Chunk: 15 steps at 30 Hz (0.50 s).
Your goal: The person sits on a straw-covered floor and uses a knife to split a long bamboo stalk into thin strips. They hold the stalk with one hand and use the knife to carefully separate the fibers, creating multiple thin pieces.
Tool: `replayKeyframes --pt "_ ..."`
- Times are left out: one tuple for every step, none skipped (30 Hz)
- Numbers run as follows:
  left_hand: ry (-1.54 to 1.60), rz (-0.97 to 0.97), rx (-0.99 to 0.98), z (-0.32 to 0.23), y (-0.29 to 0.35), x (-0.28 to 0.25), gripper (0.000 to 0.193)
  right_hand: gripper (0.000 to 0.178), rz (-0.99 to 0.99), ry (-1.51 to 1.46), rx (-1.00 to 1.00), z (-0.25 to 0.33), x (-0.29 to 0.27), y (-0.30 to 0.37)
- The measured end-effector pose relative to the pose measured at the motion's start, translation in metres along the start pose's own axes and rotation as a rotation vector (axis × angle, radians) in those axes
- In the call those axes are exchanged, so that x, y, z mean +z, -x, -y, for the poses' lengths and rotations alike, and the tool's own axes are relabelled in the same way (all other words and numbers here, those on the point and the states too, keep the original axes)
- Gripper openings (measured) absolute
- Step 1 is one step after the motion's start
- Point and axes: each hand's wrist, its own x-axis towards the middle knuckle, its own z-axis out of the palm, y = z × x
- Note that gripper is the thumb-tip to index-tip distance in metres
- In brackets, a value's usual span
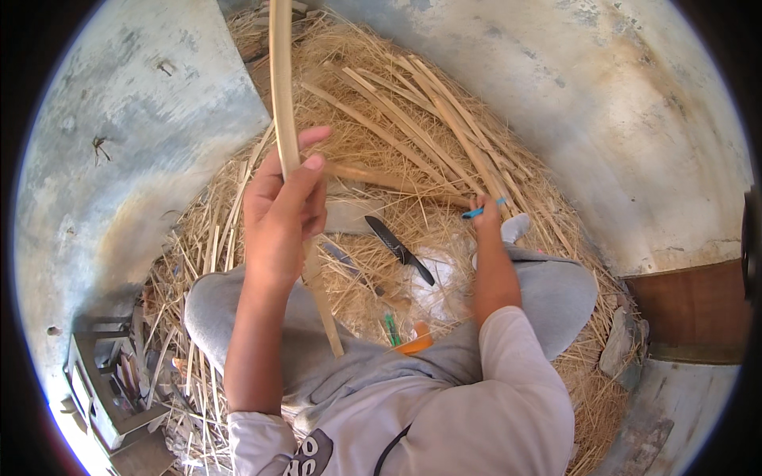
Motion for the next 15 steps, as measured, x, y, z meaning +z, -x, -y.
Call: replayKeyframes --pt "0.001 0.006 -0.005 0.002 0.000 0.002 0.039 0.022 0.030 0.131 -0.025 0.014 0.014 -0.001" --pt "-0.022 -0.032 -0.001 0.002 0.003 -0.001 0.040 0.032 -0.077 0.320 0.012 0.021 0.062 0.024" --pt "-0.010 -0.013 0.005 0.000 0.000 0.005 0.040 0.044 -0.090 0.316 0.040 0.043 0.076 0.026" --pt "0.029 0.014 -0.024 0.001 -0.004 0.010 0.040 0.056 -0.105 0.310 0.065 0.063 0.083 0.029" --pt "0.043 -0.008 -0.042 0.000 -0.001 0.006 0.041 0.063 0.030 0.195 0.101 0.072 0.122 0.068" --pt "0.060 -0.025 -0.059 -0.003 0.004 0.003 0.041 0.069 0.160 0.075 0.137 0.089 0.160 0.121" --pt "0.050 0.009 -0.057 -0.003 0.002 0.010 0.042 0.068 0.239 0.147 0.068 0.115 0.170 0.130" --pt "0.035 0.040 -0.057 0.001 -0.001 0.016 0.043 0.069 0.316 0.218 0.004 0.137 0.181 0.134" --pt "0.014 0.040 -0.052 0.004 0.000 0.014 0.043 0.062 0.456 0.260 -0.059 0.150 0.201 0.160" --pt "-0.011 0.033 -0.034 0.005 0.003 0.011 0.043 0.057 0.599 0.306 -0.124 0.162 0.220 0.191" --pt "-0.027 0.045 -0.022 0.009 0.001 0.012 0.043 0.053 0.653 0.365 -0.157 0.176 0.226 0.212" --pt "-0.042 0.060 -0.009 0.013 0.000 0.014 0.043 0.050 0.705 0.425 -0.194 0.190 0.229 0.231" --pt "-0.046 0.073 -0.018 0.015 0.000 0.015 0.043 0.048 0.763 0.483 -0.230 0.202 0.234 0.249" --pt "-0.052 0.079 -0.022 0.016 0.001 0.015 0.042 0.047 0.784 0.563 -0.302 0.212 0.237 0.275" --pt "-0.060 0.080 -0.022 0.016 0.002 0.014 0.042 0.046 0.810 0.643 -0.375 0.217 0.235 0.306"
